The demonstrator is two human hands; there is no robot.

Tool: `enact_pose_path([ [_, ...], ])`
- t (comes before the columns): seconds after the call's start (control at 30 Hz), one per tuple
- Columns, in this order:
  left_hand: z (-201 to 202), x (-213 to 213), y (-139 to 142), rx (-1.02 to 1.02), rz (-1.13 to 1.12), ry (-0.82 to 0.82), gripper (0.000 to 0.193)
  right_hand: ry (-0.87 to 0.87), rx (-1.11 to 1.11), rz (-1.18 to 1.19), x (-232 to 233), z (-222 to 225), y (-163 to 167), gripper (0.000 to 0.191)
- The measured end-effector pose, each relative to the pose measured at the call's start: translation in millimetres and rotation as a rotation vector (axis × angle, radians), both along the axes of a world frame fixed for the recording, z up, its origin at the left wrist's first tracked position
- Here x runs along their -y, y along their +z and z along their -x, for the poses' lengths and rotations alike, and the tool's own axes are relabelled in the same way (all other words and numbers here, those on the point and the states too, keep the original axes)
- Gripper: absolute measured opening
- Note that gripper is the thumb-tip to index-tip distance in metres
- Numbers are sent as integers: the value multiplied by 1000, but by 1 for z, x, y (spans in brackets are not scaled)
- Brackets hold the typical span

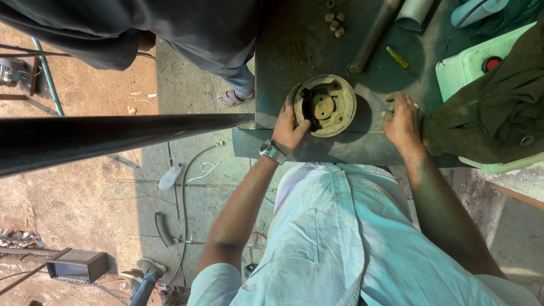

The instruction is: The person holds a cylindrical metal part on a workbench and repeatedly scrapes its inner surface with a small metal tool. The person rotates the part to access different areas and continues scraping throughout the clip.

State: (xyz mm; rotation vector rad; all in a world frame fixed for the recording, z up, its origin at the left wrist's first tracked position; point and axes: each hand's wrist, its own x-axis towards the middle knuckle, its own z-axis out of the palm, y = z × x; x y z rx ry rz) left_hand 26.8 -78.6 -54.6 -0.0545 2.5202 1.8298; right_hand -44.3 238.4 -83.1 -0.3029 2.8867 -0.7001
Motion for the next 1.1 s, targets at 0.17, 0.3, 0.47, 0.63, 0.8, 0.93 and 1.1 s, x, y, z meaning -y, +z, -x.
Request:
enact_pose_path([
  [0.17,27,1,6,-19,62,-74,78,-64,49,115,-5,-15,-6,22],
  [0.3,30,-14,37,-91,183,-131,76,-163,-29,190,-24,-25,-8,21],
  [0.47,36,-62,65,-184,339,-112,70,-203,-73,270,-66,-34,7,21],
  [0.63,41,-116,70,-209,503,-128,75,-250,36,480,-94,-52,45,13],
  [0.8,41,-158,66,-232,611,-156,73,-218,186,449,-114,-72,74,22],
  [0.93,42,-206,60,-208,839,-256,73,22,4,437,-123,-84,65,32],
  [1.1,44,-230,64,-199,873,-239,66,8,71,429,-134,-95,35,20],
])
